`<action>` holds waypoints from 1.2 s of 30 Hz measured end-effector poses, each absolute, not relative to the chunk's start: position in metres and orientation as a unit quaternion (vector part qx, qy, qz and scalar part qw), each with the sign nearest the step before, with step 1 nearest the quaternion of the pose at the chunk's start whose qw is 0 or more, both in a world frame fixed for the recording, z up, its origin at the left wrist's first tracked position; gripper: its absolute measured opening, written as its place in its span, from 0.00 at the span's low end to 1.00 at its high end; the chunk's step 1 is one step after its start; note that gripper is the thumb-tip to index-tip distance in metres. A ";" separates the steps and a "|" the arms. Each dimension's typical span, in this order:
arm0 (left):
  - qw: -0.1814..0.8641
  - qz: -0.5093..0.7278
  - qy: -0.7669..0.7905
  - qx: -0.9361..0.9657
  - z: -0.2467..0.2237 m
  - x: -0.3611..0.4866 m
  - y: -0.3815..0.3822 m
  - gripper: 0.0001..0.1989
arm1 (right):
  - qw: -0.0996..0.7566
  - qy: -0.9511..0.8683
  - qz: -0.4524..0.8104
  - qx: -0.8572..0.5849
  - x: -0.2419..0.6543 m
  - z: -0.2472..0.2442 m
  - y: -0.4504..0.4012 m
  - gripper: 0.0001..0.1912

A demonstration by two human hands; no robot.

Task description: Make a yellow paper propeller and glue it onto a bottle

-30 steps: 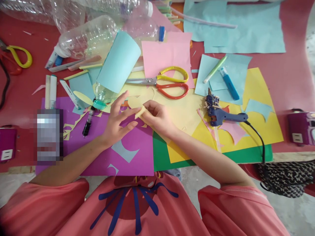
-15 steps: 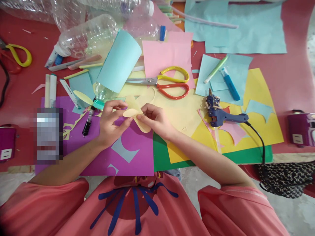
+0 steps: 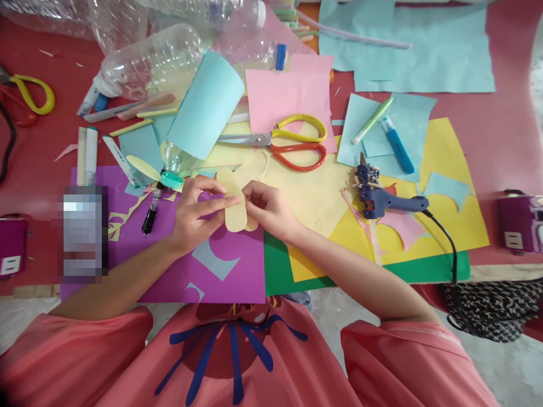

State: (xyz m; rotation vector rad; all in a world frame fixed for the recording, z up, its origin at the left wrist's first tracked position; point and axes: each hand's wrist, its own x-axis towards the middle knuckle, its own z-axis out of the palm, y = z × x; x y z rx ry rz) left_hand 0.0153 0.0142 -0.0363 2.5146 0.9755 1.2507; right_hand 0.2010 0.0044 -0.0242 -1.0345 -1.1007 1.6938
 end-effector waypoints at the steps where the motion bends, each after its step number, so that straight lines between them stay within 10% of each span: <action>1: 0.080 0.421 0.324 0.843 -0.036 0.016 0.014 0.19 | 0.425 -0.437 0.675 -0.415 0.201 -0.025 0.004 0.22; 12: 0.092 0.408 0.357 0.835 -0.038 0.014 0.015 0.17 | 0.434 -0.415 0.693 -0.398 0.205 -0.025 0.005 0.11; 29: 0.425 0.472 0.387 0.668 -0.050 0.017 0.017 0.26 | 0.446 -0.421 0.669 -0.420 0.202 -0.034 0.004 0.25; 36: 0.407 0.483 0.356 0.689 -0.047 0.020 0.015 0.30 | 0.447 -0.474 0.631 -0.422 0.201 -0.034 0.005 0.25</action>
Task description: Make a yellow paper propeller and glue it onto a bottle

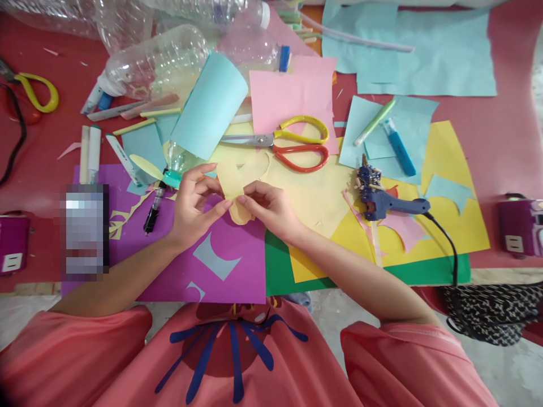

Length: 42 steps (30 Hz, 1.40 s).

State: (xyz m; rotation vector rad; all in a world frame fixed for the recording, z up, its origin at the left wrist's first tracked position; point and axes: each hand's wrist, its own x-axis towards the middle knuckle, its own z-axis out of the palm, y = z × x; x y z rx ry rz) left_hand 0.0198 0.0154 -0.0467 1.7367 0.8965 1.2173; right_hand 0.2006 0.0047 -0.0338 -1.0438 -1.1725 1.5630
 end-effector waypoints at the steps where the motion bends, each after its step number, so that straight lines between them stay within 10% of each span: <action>1: 0.402 0.485 0.353 0.692 -0.046 0.020 0.016 0.29 | 0.446 -0.480 0.628 -0.419 0.200 -0.033 0.005 0.25; 42: 0.443 0.454 0.386 0.670 -0.044 0.023 0.014 0.25 | 0.387 -0.542 0.604 -0.438 0.205 -0.032 0.005 0.14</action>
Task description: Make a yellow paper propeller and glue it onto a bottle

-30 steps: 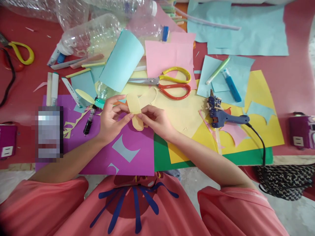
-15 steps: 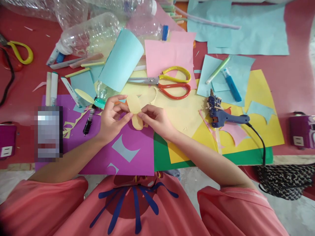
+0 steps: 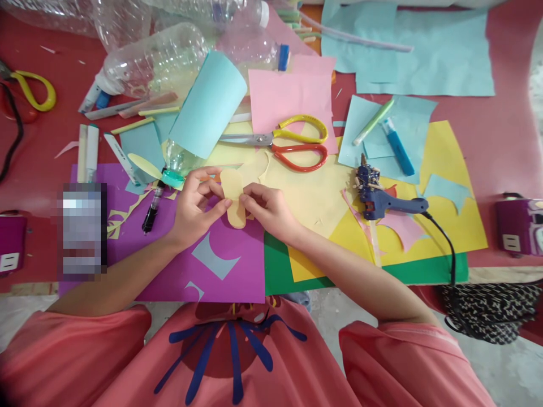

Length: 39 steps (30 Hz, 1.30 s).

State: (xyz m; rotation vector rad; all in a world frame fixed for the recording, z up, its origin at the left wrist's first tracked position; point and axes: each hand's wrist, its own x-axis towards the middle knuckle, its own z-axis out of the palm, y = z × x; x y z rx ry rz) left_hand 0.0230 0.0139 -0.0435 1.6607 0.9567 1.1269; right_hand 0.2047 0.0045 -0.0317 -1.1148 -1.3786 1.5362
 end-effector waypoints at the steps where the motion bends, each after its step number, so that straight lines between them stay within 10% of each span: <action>1: 0.445 0.457 0.387 0.665 -0.044 0.023 0.015 0.25 | 0.390 -0.533 0.610 -0.438 0.204 -0.032 0.005 0.14; 39: 0.322 0.449 0.407 0.728 -0.033 0.021 0.012 0.11 | 0.431 -0.561 0.521 -0.478 0.202 -0.028 0.002 0.10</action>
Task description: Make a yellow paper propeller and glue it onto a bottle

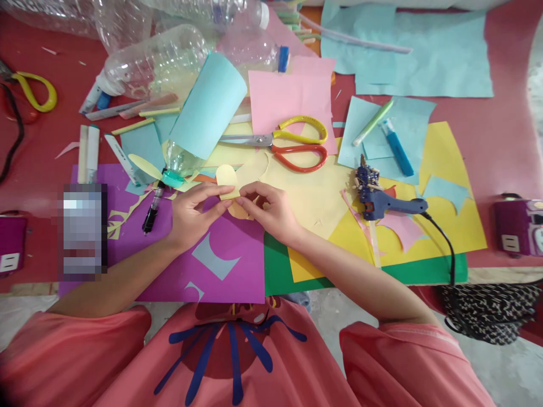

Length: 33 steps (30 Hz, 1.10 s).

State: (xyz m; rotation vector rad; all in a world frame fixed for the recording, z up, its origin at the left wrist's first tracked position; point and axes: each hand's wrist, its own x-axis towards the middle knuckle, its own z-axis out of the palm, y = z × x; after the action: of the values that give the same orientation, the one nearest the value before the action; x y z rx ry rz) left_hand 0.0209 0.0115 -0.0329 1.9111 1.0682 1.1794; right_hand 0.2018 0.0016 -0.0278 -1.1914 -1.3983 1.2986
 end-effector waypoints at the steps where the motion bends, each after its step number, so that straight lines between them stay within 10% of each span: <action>1: 0.322 0.446 0.413 0.726 -0.033 0.021 0.011 0.11 | 0.437 -0.558 0.521 -0.476 0.202 -0.028 0.001 0.10; 33: 0.283 0.413 0.417 0.758 -0.027 0.019 0.009 0.11 | 0.520 -0.672 0.355 -0.390 0.204 -0.041 0.006 0.03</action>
State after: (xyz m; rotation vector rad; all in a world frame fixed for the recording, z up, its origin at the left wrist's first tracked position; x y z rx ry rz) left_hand 0.0187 0.0094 -0.0273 2.0298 1.1170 1.1059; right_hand 0.2044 0.0055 -0.0409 -0.9354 -1.6113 0.8518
